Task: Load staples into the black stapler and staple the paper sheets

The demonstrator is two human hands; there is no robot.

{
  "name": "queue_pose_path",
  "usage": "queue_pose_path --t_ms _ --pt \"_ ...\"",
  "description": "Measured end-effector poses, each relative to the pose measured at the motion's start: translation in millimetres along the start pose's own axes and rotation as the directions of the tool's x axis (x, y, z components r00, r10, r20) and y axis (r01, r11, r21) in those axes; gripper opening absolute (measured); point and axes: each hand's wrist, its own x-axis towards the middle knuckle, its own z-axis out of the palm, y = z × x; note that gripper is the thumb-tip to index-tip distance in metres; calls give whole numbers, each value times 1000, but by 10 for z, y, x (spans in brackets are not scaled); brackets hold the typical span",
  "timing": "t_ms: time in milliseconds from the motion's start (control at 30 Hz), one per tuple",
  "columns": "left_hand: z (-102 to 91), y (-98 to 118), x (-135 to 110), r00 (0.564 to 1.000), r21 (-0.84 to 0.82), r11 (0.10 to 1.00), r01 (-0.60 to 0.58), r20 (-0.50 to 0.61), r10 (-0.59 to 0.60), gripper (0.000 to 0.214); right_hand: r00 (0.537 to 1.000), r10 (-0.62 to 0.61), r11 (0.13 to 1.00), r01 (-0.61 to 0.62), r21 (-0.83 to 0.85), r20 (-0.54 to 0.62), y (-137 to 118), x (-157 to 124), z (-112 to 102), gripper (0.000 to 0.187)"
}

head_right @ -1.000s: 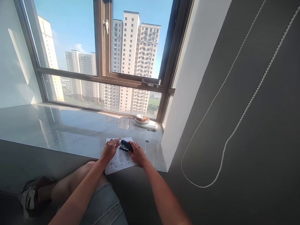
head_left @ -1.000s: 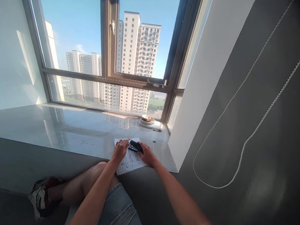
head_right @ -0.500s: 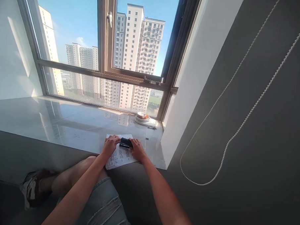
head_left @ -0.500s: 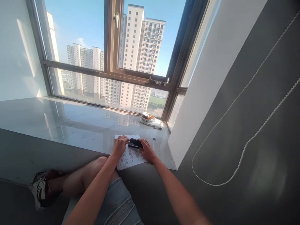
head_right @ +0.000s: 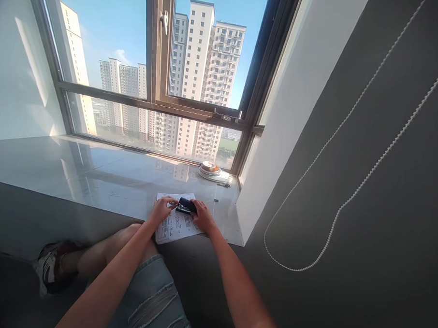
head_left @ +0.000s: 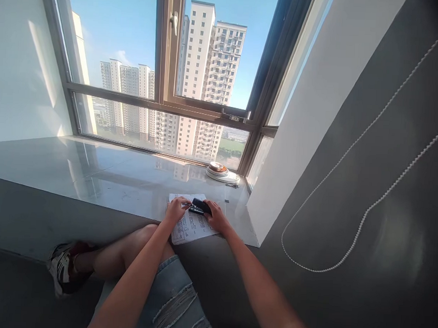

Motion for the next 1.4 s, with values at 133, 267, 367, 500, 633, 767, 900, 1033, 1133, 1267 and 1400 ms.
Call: queue_pose_path --t_ms 133,267,367,500,633,767,900,1033,1133,1267,1400 --pt "-8 -8 28 1000 5 1000 23 16 -23 28 1000 -7 1000 7 14 -12 14 7 9 61" --pt "17 -4 28 999 39 999 9 42 -10 28 1000 -1 1000 1 14 -10 26 10 6 60" --pt "40 -1 18 999 59 998 -9 35 7 29 1000 13 1000 -13 11 2 24 14 -4 60" --pt "43 -4 18 999 34 999 -35 6 35 29 1000 8 1000 -8 11 6 14 19 -15 60" --pt "24 -13 31 990 -62 996 -71 -127 63 28 1000 21 1000 -21 5 1 2 18 -22 60" --pt "16 -16 26 971 -128 991 -48 -240 16 30 999 39 999 -39 7 12 -7 11 -33 59" --pt "9 3 11 972 -148 988 -48 -234 12 32 999 35 999 -35 13 10 -8 8 -31 57" --pt "-6 25 2 972 -160 982 -104 -226 66 33 999 37 999 -37 19 -1 -5 8 -22 57" --pt "-8 25 3 970 -129 987 -98 -236 66 30 999 32 999 -32 20 -3 4 9 -17 57" --pt "12 6 15 978 -116 988 -107 -192 83 29 1000 15 1000 -15 19 -17 28 14 -6 57" --pt "39 -9 24 983 -54 994 -97 -161 88 27 1000 8 1000 -8 14 -14 43 20 -3 57"
